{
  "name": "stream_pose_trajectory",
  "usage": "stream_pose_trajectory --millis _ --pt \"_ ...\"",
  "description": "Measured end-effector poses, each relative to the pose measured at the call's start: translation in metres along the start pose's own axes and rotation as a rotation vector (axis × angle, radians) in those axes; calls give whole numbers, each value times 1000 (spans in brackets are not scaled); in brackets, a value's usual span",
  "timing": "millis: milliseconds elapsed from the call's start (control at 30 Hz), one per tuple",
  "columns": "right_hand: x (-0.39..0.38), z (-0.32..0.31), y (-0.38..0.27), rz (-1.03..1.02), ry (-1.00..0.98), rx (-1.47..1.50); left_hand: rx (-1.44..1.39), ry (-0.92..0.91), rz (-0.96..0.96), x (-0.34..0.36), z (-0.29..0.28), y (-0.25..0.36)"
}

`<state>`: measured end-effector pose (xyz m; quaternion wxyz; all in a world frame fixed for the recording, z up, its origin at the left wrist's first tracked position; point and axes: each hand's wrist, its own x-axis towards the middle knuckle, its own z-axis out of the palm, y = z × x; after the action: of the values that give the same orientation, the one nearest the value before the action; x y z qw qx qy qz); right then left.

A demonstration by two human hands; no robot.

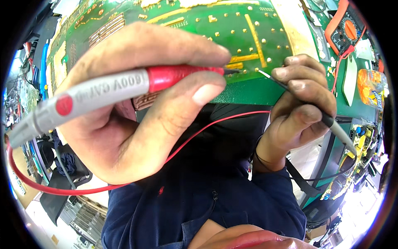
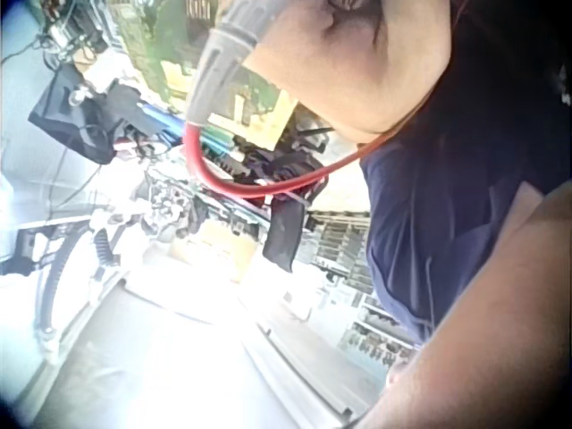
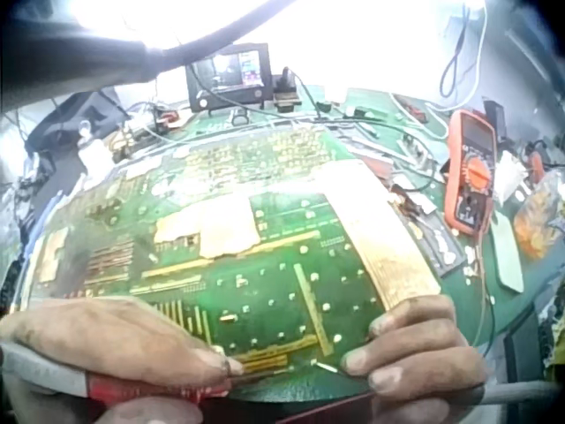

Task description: The person uses two multimeter probes to test various contact points on a large circuit board, moving the probes between different solder joints.

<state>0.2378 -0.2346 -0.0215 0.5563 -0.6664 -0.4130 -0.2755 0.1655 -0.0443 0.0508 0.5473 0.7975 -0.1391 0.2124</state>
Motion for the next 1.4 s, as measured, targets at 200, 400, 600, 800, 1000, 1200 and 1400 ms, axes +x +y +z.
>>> stream_pose_trajectory --millis 200,400,600,800,1000,1200,1400 --pt "2 -3 -2 -4 -13 -9 184 -22 49 -8 -13 -10" --pt "-3 -8 2 -2 -31 -34 178 35 77 -8 -4 -21" --pt "-1 -5 2 -35 -30 9 227 59 65 -7 -3 -13" --pt "0 -9 4 -47 -49 1 193 58 55 -8 -3 -14" --pt "2 -6 -1 -44 -53 -48 178 102 47 -9 -3 -13" --pt "0 -10 3 -141 -102 -69 158 129 55 -9 2 -17" --pt "3 -13 0 -140 -184 -58 175 117 43 -9 0 -12"
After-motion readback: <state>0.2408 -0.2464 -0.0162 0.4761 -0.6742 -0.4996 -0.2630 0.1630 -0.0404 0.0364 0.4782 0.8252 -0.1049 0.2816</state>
